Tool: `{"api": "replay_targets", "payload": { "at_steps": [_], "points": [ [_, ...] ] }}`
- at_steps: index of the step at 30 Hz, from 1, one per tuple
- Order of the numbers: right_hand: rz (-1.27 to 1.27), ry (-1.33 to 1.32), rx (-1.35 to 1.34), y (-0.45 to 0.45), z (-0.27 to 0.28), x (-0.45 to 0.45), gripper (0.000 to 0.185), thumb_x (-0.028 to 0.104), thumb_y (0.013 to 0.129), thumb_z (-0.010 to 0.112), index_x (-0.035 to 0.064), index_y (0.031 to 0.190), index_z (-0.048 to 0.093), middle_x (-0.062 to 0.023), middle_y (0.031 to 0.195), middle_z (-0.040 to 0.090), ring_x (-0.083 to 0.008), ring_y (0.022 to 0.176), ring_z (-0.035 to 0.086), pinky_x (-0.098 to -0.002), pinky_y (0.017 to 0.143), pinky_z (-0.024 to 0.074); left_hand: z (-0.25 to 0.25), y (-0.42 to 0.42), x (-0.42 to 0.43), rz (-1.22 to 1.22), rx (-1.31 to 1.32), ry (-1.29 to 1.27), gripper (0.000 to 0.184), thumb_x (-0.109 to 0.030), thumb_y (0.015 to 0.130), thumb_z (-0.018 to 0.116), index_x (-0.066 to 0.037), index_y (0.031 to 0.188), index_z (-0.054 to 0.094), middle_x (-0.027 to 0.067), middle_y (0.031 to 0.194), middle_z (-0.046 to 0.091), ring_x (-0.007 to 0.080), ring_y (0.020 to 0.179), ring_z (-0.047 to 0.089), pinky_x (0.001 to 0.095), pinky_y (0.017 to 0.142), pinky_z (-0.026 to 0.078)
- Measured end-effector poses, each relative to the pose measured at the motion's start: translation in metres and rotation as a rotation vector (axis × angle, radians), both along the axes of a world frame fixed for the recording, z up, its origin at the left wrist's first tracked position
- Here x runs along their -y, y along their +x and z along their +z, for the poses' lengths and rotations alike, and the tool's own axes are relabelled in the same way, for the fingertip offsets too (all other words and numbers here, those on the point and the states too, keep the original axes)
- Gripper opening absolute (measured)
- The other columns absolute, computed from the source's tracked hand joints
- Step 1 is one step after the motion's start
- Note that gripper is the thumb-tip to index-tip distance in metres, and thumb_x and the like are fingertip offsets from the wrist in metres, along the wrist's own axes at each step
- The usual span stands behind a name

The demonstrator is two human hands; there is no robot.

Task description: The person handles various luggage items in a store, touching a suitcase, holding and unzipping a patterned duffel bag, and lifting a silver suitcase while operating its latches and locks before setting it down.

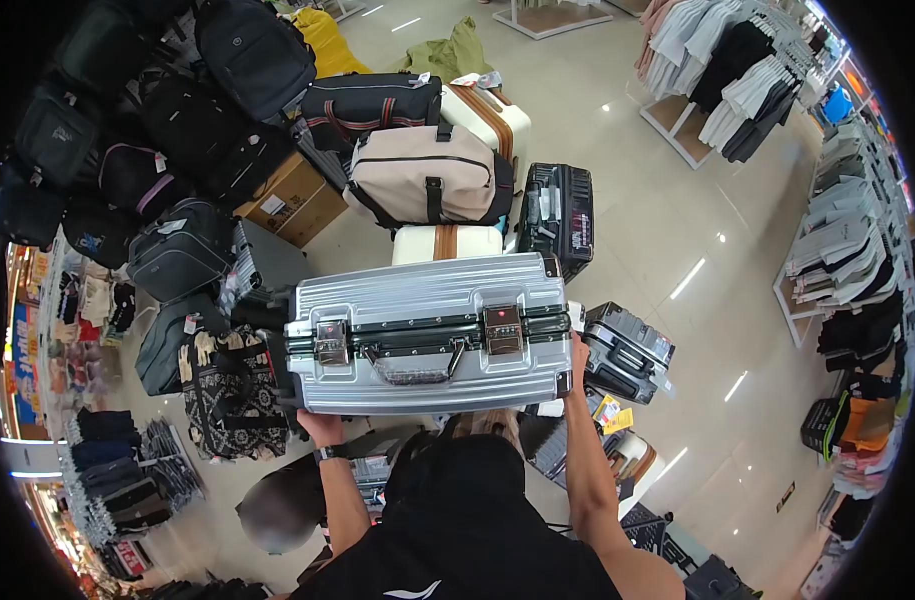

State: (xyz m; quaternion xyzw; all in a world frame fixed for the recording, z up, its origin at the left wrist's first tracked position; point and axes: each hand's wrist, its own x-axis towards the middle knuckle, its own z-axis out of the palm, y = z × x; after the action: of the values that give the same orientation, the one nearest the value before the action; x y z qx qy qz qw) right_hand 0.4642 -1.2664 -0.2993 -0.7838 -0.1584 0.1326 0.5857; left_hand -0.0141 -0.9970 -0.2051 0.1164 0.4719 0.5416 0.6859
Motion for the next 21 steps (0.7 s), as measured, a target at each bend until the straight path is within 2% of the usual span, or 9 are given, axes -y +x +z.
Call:
{"api": "replay_targets", "payload": {
  "at_steps": [4,7,8,9,12,14,16,19,21],
  "points": [
    [0.047,0.112,-0.131,-0.007,0.011,0.010,0.053,0.035,0.115,0.053,0.0046,0.071,0.057,0.0067,0.065,0.052,-0.0039,0.061,0.044,-0.0291,0.054,0.0370,0.027,-0.008,-0.005,-0.061,0.009,0.043,0.044,-0.036,0.108,0.044,-0.009,0.133,0.068,0.0088,0.132,0.070,0.0274,0.122,0.065,0.0427,0.108,0.048],
    [0.061,0.051,-0.024,-0.005,0.028,0.013,0.044,0.029,0.113,0.057,0.0045,0.077,0.058,0.0068,0.071,0.053,-0.0030,0.067,0.047,-0.0272,0.056,0.0367,0.053,-0.014,-0.012,-0.013,-0.094,0.155,0.041,-0.033,0.113,0.044,-0.005,0.129,0.069,0.0071,0.124,0.071,0.0244,0.114,0.065,0.0400,0.104,0.049],
    [0.111,0.074,-0.113,-0.004,0.044,0.014,0.029,0.026,0.112,0.059,0.0036,0.095,0.065,0.0029,0.084,0.061,-0.0050,0.077,0.054,-0.0270,0.065,0.0441,0.068,-0.017,-0.011,0.055,-0.511,0.223,0.040,-0.031,0.114,0.044,-0.003,0.126,0.070,0.0077,0.123,0.070,0.0232,0.111,0.065,0.0397,0.103,0.049],
    [0.111,0.074,-0.110,-0.005,0.058,0.012,0.029,0.026,0.112,0.059,0.0036,0.095,0.065,0.0029,0.084,0.061,-0.0050,0.077,0.054,-0.0270,0.065,0.0441,0.082,-0.019,-0.012,0.123,-0.928,0.287,0.039,-0.029,0.115,0.044,-0.001,0.123,0.070,0.0084,0.122,0.070,0.0219,0.108,0.064,0.0394,0.101,0.048],
    [-0.082,0.080,-0.199,-0.014,0.128,0.003,0.028,0.024,0.111,0.061,0.0016,0.127,0.063,-0.0086,0.111,0.069,-0.0150,0.102,0.064,-0.0300,0.094,0.0514,0.148,0.006,-0.009,0.179,-1.186,0.734,0.022,-0.012,0.109,0.054,0.002,0.117,0.069,0.0126,0.119,0.068,0.0244,0.105,0.063,0.0389,0.096,0.049],
    [-0.113,0.114,-0.116,-0.022,0.172,-0.005,0.027,0.023,0.111,0.061,0.0011,0.126,0.063,-0.0094,0.111,0.070,-0.0163,0.102,0.066,-0.0310,0.094,0.0518,0.193,0.041,-0.004,0.045,-1.335,0.982,0.017,-0.002,0.099,0.065,0.001,0.116,0.068,0.0151,0.115,0.065,0.0304,0.106,0.063,0.0398,0.094,0.051],
    [-0.140,0.026,0.122,-0.035,0.215,-0.016,0.028,0.021,0.108,0.065,0.0001,0.125,0.064,-0.0136,0.110,0.072,-0.0222,0.105,0.069,-0.0347,0.096,0.0519,0.219,0.079,-0.001,-0.219,-1.309,0.992,0.031,-0.009,0.093,0.073,0.001,0.122,0.066,0.0188,0.123,0.062,0.0341,0.112,0.062,0.0432,0.096,0.050],
    [-0.074,-0.142,0.416,-0.072,0.265,-0.052,0.032,0.022,0.100,0.073,-0.0004,0.121,0.063,-0.0166,0.110,0.069,-0.0290,0.106,0.067,-0.0382,0.099,0.0507,0.210,0.122,-0.008,-0.346,-1.460,0.992,0.057,-0.030,0.085,0.086,-0.001,0.126,0.061,0.0187,0.128,0.054,0.0390,0.122,0.054,0.0502,0.103,0.045],
    [-0.028,-0.236,0.545,-0.097,0.283,-0.080,0.041,0.026,0.091,0.082,0.0008,0.116,0.063,-0.0193,0.116,0.064,-0.0370,0.114,0.061,-0.0453,0.105,0.0466,0.211,0.137,-0.011,-0.394,-1.552,0.958,0.059,-0.035,0.082,0.087,-0.002,0.123,0.060,0.0174,0.127,0.053,0.0384,0.122,0.052,0.0518,0.102,0.044]
  ]
}}
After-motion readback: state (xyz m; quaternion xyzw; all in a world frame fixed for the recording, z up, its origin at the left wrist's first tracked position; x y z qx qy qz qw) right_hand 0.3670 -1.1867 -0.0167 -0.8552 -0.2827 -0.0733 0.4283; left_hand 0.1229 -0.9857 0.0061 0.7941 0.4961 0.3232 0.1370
